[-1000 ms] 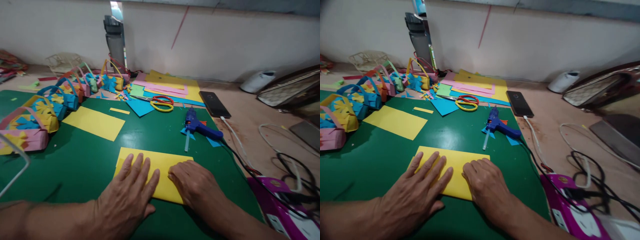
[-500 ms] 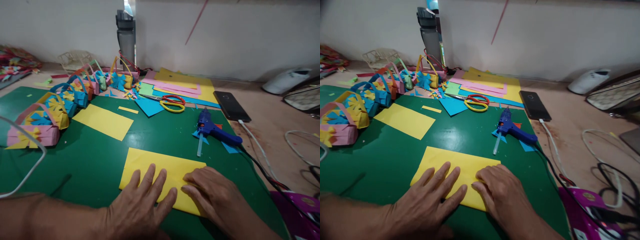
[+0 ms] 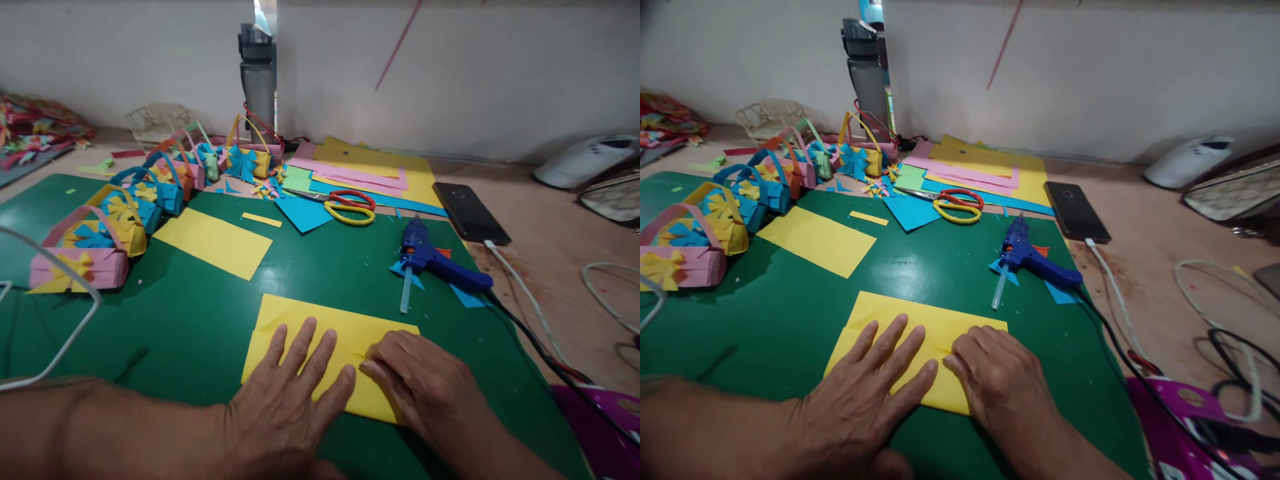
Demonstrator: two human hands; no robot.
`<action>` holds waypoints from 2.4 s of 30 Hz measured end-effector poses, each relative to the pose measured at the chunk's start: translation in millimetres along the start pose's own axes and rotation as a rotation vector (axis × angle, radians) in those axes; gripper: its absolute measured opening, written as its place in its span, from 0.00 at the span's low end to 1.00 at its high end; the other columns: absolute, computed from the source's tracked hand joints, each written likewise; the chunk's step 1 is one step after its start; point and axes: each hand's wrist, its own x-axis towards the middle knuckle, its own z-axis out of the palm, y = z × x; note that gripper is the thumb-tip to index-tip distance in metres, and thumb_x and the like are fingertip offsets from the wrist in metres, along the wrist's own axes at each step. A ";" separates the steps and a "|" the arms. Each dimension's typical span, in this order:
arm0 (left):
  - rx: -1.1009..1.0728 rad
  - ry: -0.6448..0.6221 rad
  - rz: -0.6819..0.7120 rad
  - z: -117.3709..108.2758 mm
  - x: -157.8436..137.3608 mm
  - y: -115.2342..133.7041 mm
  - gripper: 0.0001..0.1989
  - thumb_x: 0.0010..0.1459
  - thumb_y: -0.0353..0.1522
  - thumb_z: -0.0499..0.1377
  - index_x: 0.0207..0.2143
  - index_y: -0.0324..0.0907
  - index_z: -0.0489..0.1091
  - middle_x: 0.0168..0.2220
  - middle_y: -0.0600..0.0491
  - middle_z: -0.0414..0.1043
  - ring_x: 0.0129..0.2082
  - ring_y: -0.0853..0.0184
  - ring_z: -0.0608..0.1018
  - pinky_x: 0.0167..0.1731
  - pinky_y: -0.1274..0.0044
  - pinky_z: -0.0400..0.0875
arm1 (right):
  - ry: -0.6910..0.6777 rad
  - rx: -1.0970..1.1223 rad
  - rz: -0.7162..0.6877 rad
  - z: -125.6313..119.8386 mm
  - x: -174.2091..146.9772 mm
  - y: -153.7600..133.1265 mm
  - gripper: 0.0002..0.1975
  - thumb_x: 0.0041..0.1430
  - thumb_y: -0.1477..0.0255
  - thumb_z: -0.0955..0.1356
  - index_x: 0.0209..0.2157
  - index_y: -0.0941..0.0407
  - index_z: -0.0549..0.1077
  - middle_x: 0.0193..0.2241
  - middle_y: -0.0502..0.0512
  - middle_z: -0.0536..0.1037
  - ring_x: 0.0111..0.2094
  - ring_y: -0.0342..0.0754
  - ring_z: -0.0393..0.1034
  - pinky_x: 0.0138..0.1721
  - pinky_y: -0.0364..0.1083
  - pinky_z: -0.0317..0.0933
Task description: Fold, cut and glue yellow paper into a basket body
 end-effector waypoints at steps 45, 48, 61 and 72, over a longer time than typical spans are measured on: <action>-0.144 -0.081 -0.047 -13.9 4.9 -8.2 0.40 0.60 0.54 0.44 0.65 0.39 0.41 0.67 0.42 0.32 0.64 0.50 0.28 0.60 0.51 0.40 | -0.040 0.119 0.025 -4.6 6.7 3.2 0.17 0.65 0.70 0.60 0.22 0.55 0.67 0.19 0.48 0.71 0.22 0.43 0.67 0.28 0.44 0.57; -0.145 -0.084 -0.050 -13.7 4.6 -9.0 0.40 0.60 0.54 0.44 0.65 0.38 0.41 0.67 0.43 0.32 0.64 0.52 0.28 0.60 0.52 0.39 | -0.055 0.116 0.021 -5.9 7.3 2.9 0.17 0.65 0.70 0.60 0.23 0.55 0.67 0.19 0.48 0.71 0.22 0.43 0.67 0.28 0.44 0.57; -0.182 -0.082 -0.053 -16.0 4.9 -9.0 0.40 0.59 0.53 0.48 0.65 0.39 0.44 0.66 0.41 0.34 0.65 0.50 0.32 0.58 0.48 0.43 | -0.109 0.117 -0.003 -7.8 7.2 5.8 0.17 0.65 0.69 0.59 0.23 0.55 0.68 0.19 0.49 0.72 0.22 0.44 0.67 0.28 0.45 0.56; -0.178 -0.070 -0.064 -14.5 4.2 -7.9 0.41 0.58 0.52 0.51 0.65 0.39 0.44 0.66 0.40 0.33 0.64 0.49 0.30 0.57 0.47 0.42 | -0.167 0.149 0.025 -11.2 8.1 3.9 0.18 0.66 0.71 0.59 0.22 0.55 0.68 0.19 0.49 0.73 0.23 0.44 0.66 0.33 0.47 0.54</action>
